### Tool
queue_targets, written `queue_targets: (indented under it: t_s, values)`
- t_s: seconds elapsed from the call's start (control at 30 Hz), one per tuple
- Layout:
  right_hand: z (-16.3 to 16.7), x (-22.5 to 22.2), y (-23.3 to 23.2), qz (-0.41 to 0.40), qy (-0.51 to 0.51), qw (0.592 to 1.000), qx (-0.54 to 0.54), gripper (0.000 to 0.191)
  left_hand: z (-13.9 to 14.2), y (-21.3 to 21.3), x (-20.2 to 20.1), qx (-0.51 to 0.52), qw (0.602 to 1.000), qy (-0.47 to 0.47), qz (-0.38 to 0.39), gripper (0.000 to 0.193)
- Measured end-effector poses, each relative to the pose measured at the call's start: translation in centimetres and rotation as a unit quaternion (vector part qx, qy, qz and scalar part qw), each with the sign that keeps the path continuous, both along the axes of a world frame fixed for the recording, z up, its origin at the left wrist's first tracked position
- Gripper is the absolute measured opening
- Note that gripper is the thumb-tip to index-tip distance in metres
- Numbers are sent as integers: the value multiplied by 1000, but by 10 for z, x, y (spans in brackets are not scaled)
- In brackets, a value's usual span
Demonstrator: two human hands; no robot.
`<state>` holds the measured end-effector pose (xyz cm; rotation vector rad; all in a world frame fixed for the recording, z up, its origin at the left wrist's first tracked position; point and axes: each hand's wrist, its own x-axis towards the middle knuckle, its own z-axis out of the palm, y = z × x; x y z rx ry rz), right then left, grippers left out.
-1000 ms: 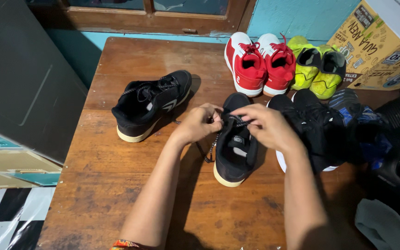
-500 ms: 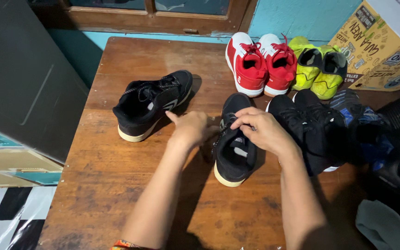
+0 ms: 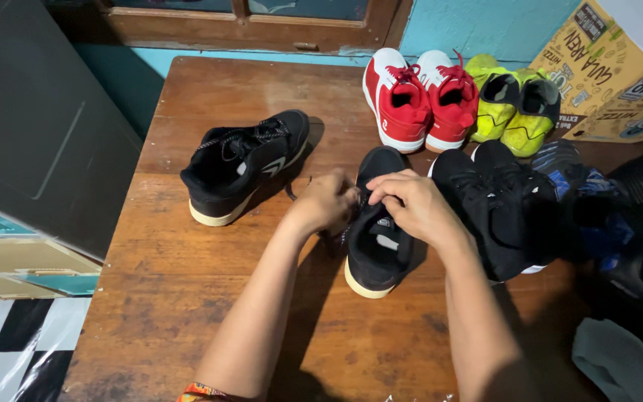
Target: The person unlaces and re-laces a black sneaker on a wooden table, threading the lace through the eyelets and pulling it tight, with several other pairs of shoes on the table.
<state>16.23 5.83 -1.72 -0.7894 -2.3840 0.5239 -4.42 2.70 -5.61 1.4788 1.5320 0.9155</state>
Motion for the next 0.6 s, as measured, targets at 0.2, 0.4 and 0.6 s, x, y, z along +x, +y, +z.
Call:
queue_targets:
  t_s: [0.2,0.4,0.6]
  values:
    - [9,-1,-3,5,-14,1000,5,20,-9,10,2,21,999,-43,-25,34]
    - [16,-10,-12,-51,34,993,-105,19,-24,16,-2,-21,978,-203,38,29]
    - [12,-11,-11,-33,-5,999,-18,25,-31,27,-4,5,935,-355,9,25]
